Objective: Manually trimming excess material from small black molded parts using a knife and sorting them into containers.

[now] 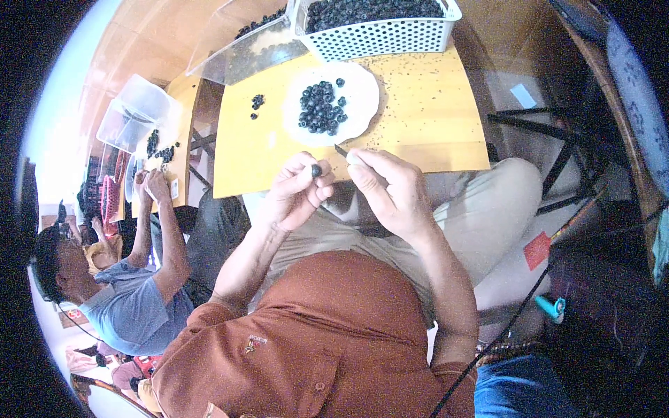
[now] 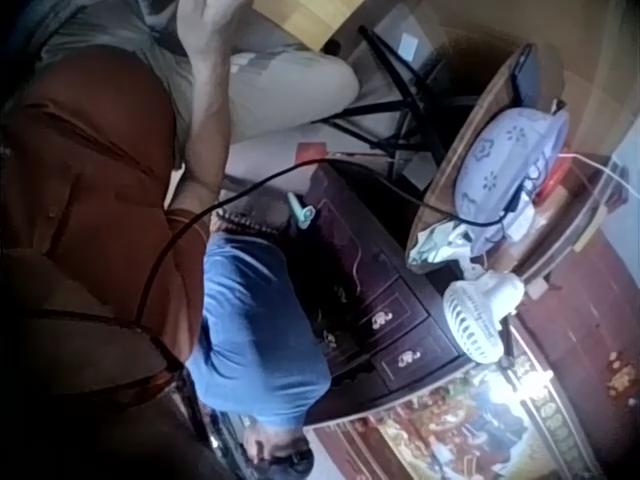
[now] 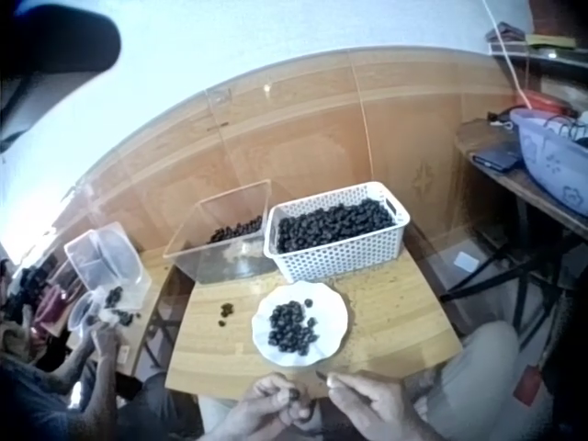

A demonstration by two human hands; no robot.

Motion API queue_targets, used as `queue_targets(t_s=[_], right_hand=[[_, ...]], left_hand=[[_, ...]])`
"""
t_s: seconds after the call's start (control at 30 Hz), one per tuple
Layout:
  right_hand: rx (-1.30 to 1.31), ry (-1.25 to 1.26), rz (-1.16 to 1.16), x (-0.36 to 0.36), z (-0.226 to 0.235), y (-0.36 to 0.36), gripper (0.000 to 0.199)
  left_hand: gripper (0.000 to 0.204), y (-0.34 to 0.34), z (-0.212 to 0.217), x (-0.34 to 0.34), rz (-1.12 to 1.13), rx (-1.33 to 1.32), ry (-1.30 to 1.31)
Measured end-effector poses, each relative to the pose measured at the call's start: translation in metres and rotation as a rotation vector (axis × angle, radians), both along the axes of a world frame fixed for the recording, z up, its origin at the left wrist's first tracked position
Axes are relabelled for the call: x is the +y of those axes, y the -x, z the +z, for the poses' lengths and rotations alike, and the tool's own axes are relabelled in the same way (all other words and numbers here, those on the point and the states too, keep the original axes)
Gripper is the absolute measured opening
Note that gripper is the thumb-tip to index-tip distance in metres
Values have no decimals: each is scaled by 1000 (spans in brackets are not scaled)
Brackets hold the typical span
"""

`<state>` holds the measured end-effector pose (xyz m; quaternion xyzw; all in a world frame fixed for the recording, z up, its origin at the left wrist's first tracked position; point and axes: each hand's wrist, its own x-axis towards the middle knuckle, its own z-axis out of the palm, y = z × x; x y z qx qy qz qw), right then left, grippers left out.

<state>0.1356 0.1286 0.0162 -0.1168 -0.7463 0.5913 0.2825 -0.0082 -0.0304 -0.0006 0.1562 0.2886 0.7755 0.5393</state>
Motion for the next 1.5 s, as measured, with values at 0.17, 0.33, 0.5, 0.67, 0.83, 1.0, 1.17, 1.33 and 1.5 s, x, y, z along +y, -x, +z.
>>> queue_targets(t_s=[0.17, 0.33, 0.5, 0.67, 0.83, 1.0, 1.17, 1.33, 1.5], right_hand=[[9, 6, 57, -5, 3, -1, 33], [0, 12, 142, -14, -1, 1, 28], [-5, 115, 268, -14, -7, 0, 19], [-28, 376, 345, -19, -21, -2, 15], [-59, 430, 378, -24, -14, -1, 16], [-127, 342, 185, -23, -14, 4, 17], [-146, 74, -145, 0, -27, 8, 27], [-246, -135, -255, 34, -48, 11, 38], [-246, 73, -274, 49, -38, 21, 31]], left_hand=[[11, -3, -6, 1, 5, -68, -46], [13, -9, -7, -1, -35, -42, 7], [13, -10, -13, -8, -116, -58, 19], [13, -14, -13, -15, -188, -92, -12], [12, -13, -18, -22, -191, -102, -5], [12, -13, -26, -28, -202, -62, -78], [12, -13, -41, -38, -145, -22, -3], [12, -12, -59, -49, -80, -20, 74], [12, -13, -66, -56, -32, 17, 201]])
